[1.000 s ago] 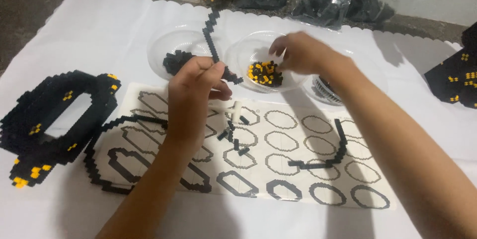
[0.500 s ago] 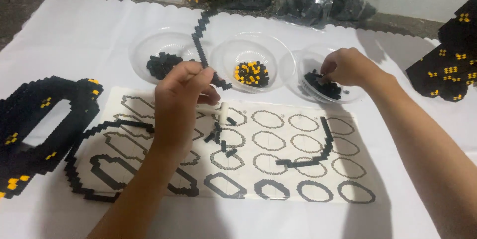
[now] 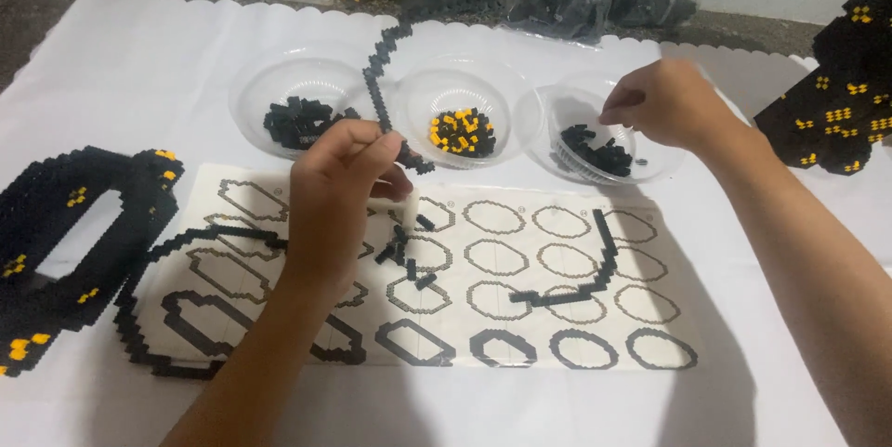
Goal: Assembling a toy by connecting small interlocking plastic pieces while following a template.
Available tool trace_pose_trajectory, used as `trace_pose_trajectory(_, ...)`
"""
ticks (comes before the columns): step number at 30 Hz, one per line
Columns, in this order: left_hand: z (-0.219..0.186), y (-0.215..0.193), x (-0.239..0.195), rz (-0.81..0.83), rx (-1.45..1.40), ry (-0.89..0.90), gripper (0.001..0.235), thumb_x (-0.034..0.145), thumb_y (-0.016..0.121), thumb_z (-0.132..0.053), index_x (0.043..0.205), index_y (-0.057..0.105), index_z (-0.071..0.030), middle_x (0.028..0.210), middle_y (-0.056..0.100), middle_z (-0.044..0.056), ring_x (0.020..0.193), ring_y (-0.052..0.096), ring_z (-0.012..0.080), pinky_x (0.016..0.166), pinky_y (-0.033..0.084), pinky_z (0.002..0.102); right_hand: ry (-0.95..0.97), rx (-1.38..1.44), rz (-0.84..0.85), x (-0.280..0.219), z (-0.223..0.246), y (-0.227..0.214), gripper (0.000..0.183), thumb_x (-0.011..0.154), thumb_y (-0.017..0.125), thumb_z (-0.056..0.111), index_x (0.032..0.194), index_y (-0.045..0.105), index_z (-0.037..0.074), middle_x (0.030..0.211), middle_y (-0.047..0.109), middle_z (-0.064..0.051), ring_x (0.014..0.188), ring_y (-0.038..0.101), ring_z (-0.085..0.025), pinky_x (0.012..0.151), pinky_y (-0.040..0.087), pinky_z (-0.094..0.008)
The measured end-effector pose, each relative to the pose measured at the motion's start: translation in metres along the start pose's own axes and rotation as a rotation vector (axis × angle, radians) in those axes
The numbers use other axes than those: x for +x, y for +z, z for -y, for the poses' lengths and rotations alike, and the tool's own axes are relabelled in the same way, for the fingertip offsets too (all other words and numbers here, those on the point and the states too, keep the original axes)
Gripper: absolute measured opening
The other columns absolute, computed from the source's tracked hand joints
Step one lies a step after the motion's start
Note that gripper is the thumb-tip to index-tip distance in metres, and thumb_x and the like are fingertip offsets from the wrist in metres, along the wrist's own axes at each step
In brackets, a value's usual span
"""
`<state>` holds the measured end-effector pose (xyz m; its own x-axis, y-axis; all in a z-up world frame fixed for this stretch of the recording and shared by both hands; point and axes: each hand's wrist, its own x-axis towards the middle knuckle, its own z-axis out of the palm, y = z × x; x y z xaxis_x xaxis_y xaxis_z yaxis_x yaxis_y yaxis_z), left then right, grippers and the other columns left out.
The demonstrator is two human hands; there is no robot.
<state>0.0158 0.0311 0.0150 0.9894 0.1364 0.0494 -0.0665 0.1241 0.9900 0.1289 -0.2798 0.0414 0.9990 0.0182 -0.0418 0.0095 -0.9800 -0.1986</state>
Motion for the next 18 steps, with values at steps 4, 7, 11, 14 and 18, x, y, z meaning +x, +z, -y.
trace_pose_trajectory(4, -0.005, 0.000, -0.002, -0.017, 0.006, -0.049, 0.017, 0.085, 0.058, -0.019, 0.075, 0.057, -0.007, 0.059, 0.059, 0.006, 0.058, 0.061, 0.0152, 0.061, 0.055, 0.026, 0.046, 0.041, -0.010, 0.000, -0.002, 0.001, 0.008, 0.083, 0.074, 0.017, 0.085, 0.077, 0.010, 0.067, 0.071, -0.008, 0.057, 0.062, -0.017, 0.055, 0.045, -0.030)
trace_pose_trajectory(7, -0.004, 0.001, -0.001, -0.017, 0.026, -0.043, 0.017, 0.085, 0.059, -0.019, 0.073, 0.057, -0.007, 0.061, 0.058, 0.005, 0.059, 0.062, 0.0159, 0.063, 0.056, 0.027, 0.015, 0.074, 0.006, 0.003, -0.008, 0.002, 0.008, 0.084, 0.073, 0.015, 0.085, 0.076, 0.008, 0.065, 0.071, -0.008, 0.058, 0.064, -0.014, 0.057, 0.046, -0.027)
trace_pose_trajectory(11, -0.002, 0.001, -0.001, -0.009, 0.042, -0.022, 0.016, 0.085, 0.057, -0.019, 0.076, 0.058, -0.007, 0.061, 0.061, 0.006, 0.058, 0.061, 0.0153, 0.062, 0.057, 0.027, 0.028, 0.056, 0.036, 0.005, -0.010, 0.002, 0.018, 0.092, 0.064, 0.020, 0.098, 0.074, 0.008, 0.087, 0.073, -0.008, 0.068, 0.066, -0.020, 0.062, 0.048, -0.033)
trace_pose_trajectory(14, -0.006, 0.002, -0.002, -0.014, 0.051, -0.038, 0.016, 0.086, 0.057, -0.020, 0.076, 0.058, -0.007, 0.061, 0.062, 0.006, 0.059, 0.063, 0.0159, 0.063, 0.058, 0.028, 0.039, 0.129, 0.056, 0.000, -0.007, -0.001, 0.023, 0.097, 0.056, 0.021, 0.099, 0.073, 0.005, 0.084, 0.071, -0.010, 0.069, 0.066, -0.020, 0.063, 0.048, -0.033)
trace_pose_trajectory(18, -0.004, 0.002, -0.002, 0.001, 0.010, -0.045, 0.016, 0.085, 0.058, -0.018, 0.075, 0.058, -0.006, 0.060, 0.060, 0.007, 0.057, 0.063, 0.0172, 0.062, 0.058, 0.028, 0.010, 0.388, 0.057, -0.005, -0.006, 0.001, 0.019, 0.094, 0.061, 0.015, 0.100, 0.072, 0.001, 0.083, 0.072, -0.012, 0.068, 0.067, -0.019, 0.071, 0.053, -0.029)
